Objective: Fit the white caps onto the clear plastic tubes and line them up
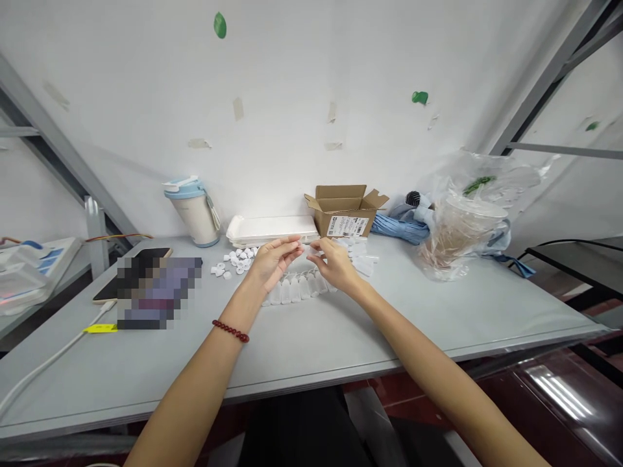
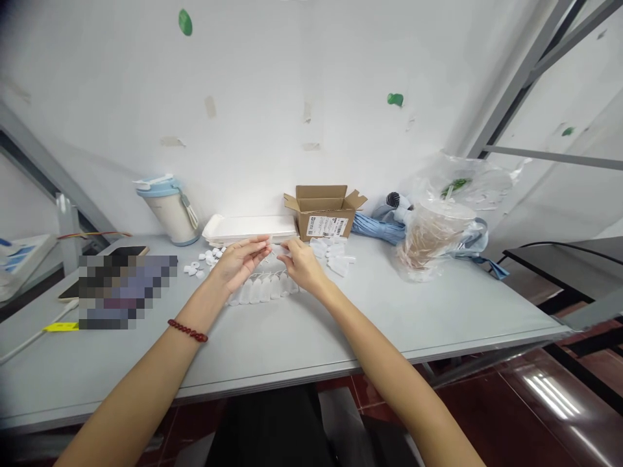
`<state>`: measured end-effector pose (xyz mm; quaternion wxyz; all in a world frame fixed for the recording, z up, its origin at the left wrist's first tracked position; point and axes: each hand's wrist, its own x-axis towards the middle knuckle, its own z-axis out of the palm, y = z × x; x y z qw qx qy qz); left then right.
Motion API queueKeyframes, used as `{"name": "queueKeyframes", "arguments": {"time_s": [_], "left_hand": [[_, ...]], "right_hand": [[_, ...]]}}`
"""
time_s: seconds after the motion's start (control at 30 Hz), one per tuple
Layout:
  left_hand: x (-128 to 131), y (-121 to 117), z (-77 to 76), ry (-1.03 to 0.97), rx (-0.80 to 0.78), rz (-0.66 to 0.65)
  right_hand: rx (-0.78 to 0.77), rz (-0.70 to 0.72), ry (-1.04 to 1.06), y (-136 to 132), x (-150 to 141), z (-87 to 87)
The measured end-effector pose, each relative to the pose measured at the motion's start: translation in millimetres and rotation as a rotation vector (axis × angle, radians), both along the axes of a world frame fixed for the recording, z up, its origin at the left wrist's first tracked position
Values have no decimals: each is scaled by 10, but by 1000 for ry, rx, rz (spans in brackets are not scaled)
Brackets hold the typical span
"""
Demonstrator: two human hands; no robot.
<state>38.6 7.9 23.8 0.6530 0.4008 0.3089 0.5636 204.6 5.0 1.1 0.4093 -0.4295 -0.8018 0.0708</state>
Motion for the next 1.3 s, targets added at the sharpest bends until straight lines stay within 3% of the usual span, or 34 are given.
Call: {"name": "queueKeyframes", "arguments": {"time_s": [0.3,0.63,1.13,1.3], "left_hand": [[2,1,-11,96,-19,90],[-11,-31,-19,233,24,53],[-6,-56,6,618,198,82],[3,-46,-6,696,285,109]], "right_hand": [[10,20,76,17,-51,-87],[-49,0,228,-27,-77,-44],[-26,78,160,-48,-114,-91],[-240,172,320,-62,-146,-62]]}}
